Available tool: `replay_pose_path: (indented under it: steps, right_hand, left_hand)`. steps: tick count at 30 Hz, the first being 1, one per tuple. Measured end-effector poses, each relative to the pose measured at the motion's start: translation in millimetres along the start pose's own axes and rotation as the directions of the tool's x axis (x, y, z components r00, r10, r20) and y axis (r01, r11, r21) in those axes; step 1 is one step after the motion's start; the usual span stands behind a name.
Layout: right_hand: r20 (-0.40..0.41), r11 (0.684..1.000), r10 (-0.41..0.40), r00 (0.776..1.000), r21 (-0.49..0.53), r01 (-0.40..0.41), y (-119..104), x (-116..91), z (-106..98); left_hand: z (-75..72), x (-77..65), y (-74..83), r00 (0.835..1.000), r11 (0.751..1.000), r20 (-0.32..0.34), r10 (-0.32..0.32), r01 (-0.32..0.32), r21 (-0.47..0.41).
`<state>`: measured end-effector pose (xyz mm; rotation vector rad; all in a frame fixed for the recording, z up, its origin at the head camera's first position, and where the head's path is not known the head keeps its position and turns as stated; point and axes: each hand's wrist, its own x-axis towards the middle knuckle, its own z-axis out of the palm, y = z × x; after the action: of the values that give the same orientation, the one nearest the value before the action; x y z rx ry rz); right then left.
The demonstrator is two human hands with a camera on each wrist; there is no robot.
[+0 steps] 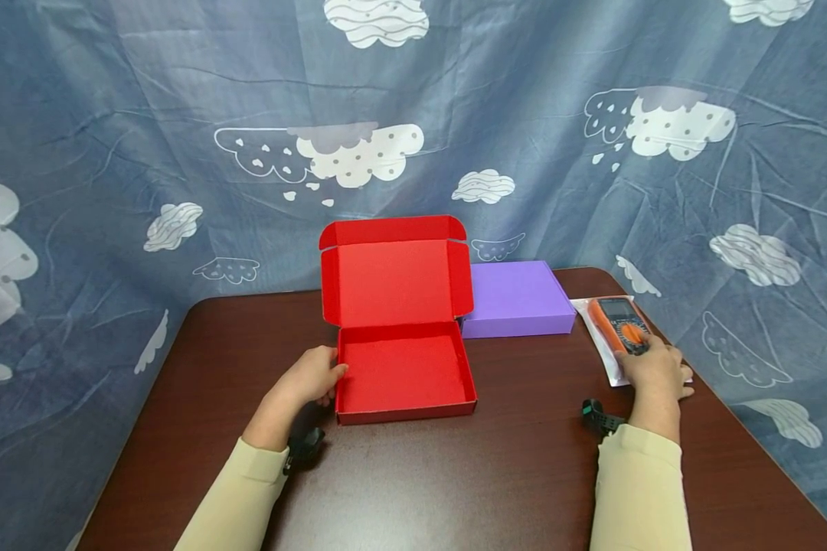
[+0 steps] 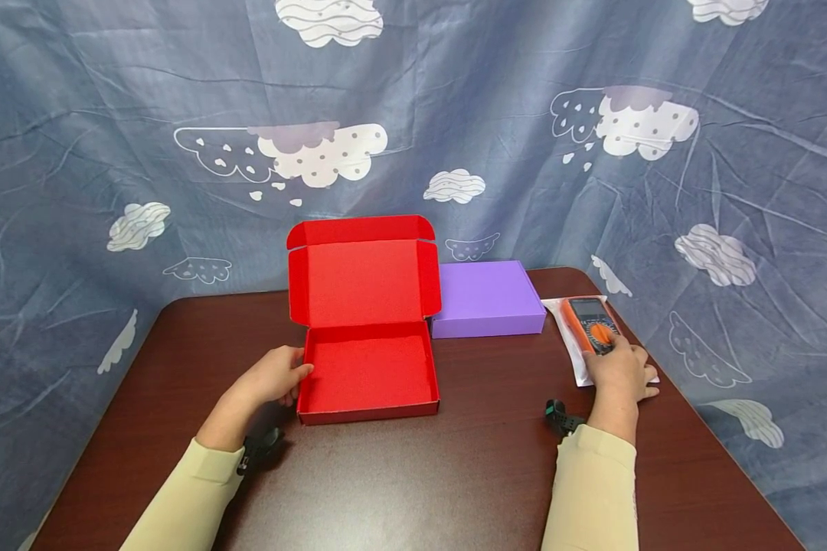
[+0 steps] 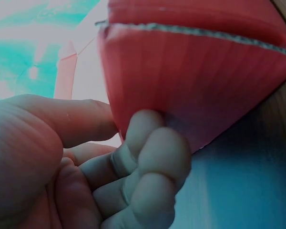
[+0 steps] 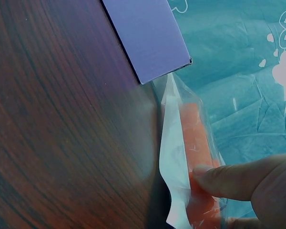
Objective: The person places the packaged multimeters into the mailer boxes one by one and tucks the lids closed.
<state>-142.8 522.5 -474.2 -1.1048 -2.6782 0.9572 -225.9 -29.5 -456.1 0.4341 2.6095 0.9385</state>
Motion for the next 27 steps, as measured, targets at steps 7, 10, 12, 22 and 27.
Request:
replay_pose_path:
  steps: [7, 10, 12, 22, 27]
  right_hand:
    - [0.003, 1.000, 0.011, 1.000, -0.002, -0.011, 0.4, 0.1, -0.4]
    - [0.002, 1.000, 0.011, 1.000, -0.002, -0.011, 0.6, 0.6, -0.5]
    - [-0.002, 1.000, 0.012, 1.000, -0.003, -0.012, 0.4, 0.7, -0.9]
    - [0.017, 1.000, 0.011, 1.000, 0.003, -0.011, -0.8, -1.3, -0.9]
    - [0.018, 1.000, 0.010, 1.000, 0.006, -0.010, -2.1, -0.6, -4.0]
  left_hand:
    - [0.2, -0.4, 0.7, 1.000, 1.000, 0.002, -0.010, 0.010, -0.003]
    - [-0.1, -0.7, 1.4, 1.000, 1.000, 0.003, -0.013, 0.013, -0.004]
    - [-0.3, -1.1, 2.0, 1.000, 1.000, 0.004, -0.015, 0.015, -0.008]
    - [1.0, -2.0, 0.0, 1.000, 1.000, 0.005, -0.017, 0.017, -0.007]
    - [-3.2, 2.1, 0.9, 1.000, 1.000, 0.010, 0.009, -0.009, 0.001]
